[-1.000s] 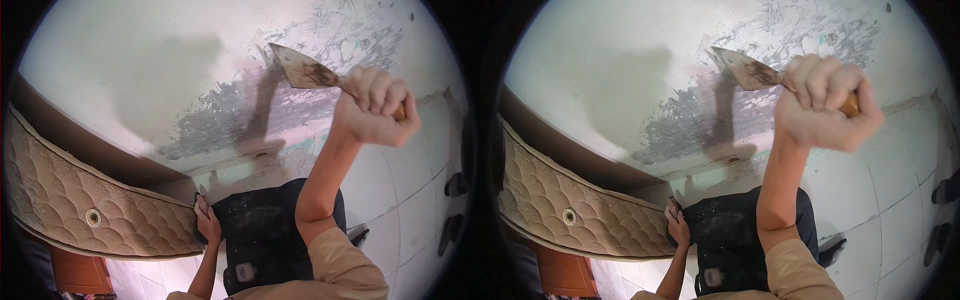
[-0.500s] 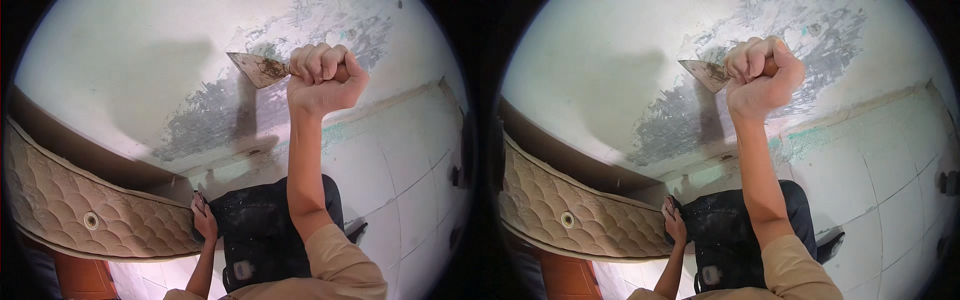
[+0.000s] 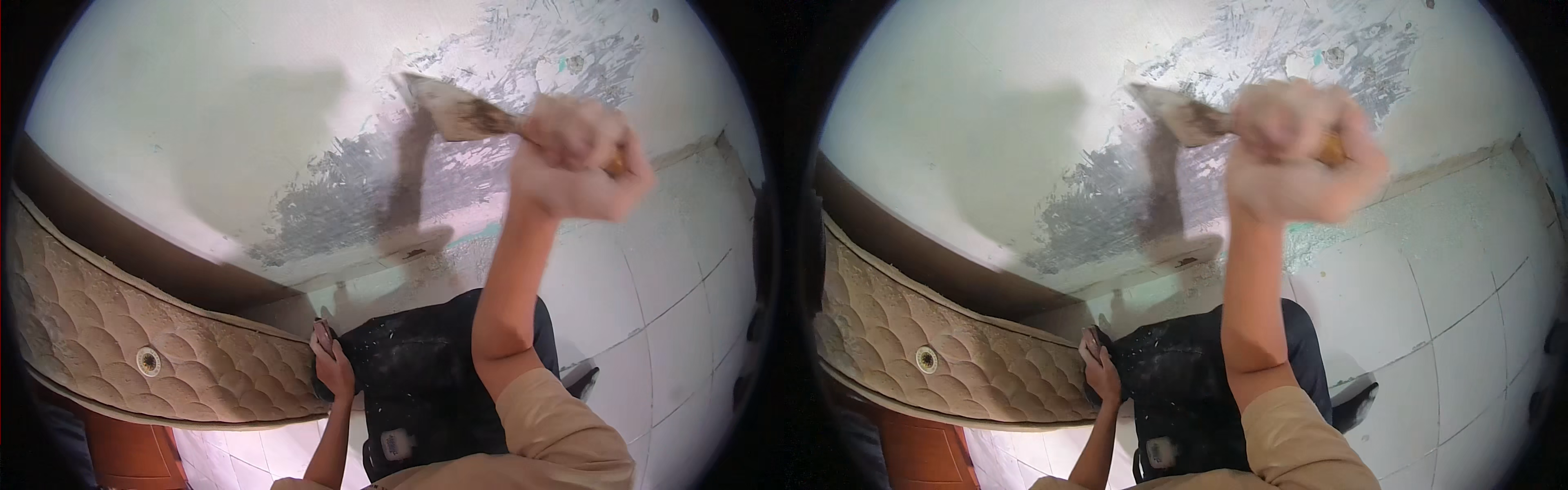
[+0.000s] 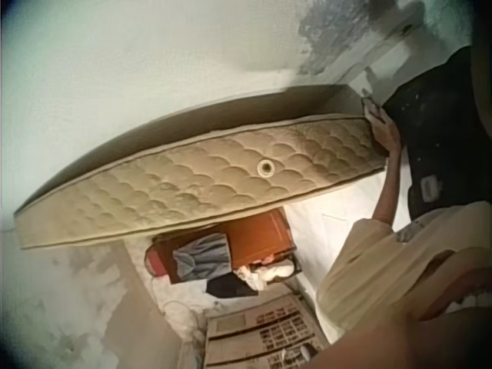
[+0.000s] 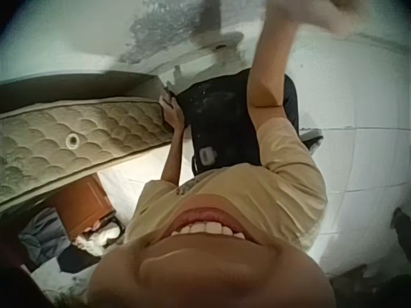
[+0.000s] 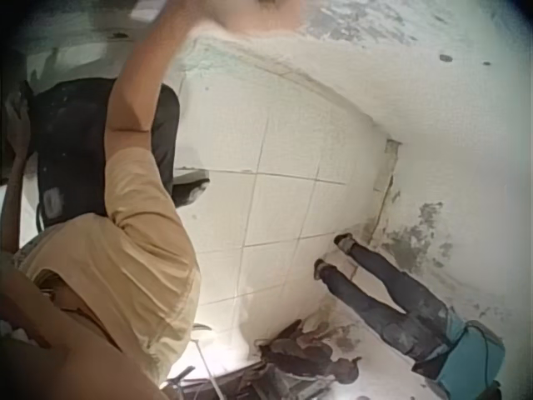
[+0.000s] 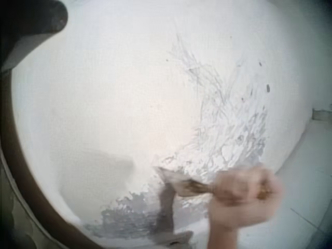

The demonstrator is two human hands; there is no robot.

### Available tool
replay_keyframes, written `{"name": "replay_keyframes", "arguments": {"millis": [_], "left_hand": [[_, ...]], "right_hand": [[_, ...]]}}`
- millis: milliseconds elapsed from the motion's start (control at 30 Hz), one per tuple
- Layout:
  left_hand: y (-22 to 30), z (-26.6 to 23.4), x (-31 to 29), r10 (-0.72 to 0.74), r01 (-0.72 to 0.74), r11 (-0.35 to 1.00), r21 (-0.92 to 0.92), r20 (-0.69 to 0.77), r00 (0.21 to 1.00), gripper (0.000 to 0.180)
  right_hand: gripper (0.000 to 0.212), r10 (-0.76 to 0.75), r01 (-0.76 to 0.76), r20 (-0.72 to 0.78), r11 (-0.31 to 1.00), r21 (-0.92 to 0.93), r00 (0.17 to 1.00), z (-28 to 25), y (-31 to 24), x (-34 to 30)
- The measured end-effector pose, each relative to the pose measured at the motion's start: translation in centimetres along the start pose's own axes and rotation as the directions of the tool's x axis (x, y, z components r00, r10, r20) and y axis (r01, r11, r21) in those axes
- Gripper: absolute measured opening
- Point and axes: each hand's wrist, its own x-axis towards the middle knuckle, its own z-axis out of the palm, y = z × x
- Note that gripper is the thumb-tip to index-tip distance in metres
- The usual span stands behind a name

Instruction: The person scrapes old paint from a wall using a putty knife.

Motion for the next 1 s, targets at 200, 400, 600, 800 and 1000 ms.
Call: {"name": "replay_keyframes", "arguments": {"millis": [200,400,600,800,1000], "left_hand": [[0.1,-0.1,0.5,0.035,-0.036,0.998,0.047,0.009,0.999,0.043],[1.1,-0.3,0.4,-0.004,-0.002,0.993,0.119,0.05,0.999,0.043],[0.0,0.0,0.0,-0.019,0.019,0.999,0.051,-0.008,1.0,0.042],[0.3,-0.4,0.5,0.063,-0.063,0.997,0.048,0.002,0.998,0.042],[0.4,0.1,0.2,0.029,-0.03,0.999,0.036,0.025,0.999,0.043]], "right_hand": [[0.034,0.042,-0.085,-0.226,0.979,-0.187,0.973,1.9,1.4,-1.0],[0.034,0.116,-0.222,-0.363,0.938,-0.267,0.925,1.1,5.0,-3.3],[0.036,0.104,-0.113,-0.052,0.97,-0.217,0.993,1.1,3.5,-2.2],[0.033,0.129,-0.176,-0.123,0.819,-0.546,0.984,2.4,5.7,-4.7],[0.036,-0.038,0.0,-0.092,0.925,-0.38,0.995,0.9,2.8,-1.9]]}}
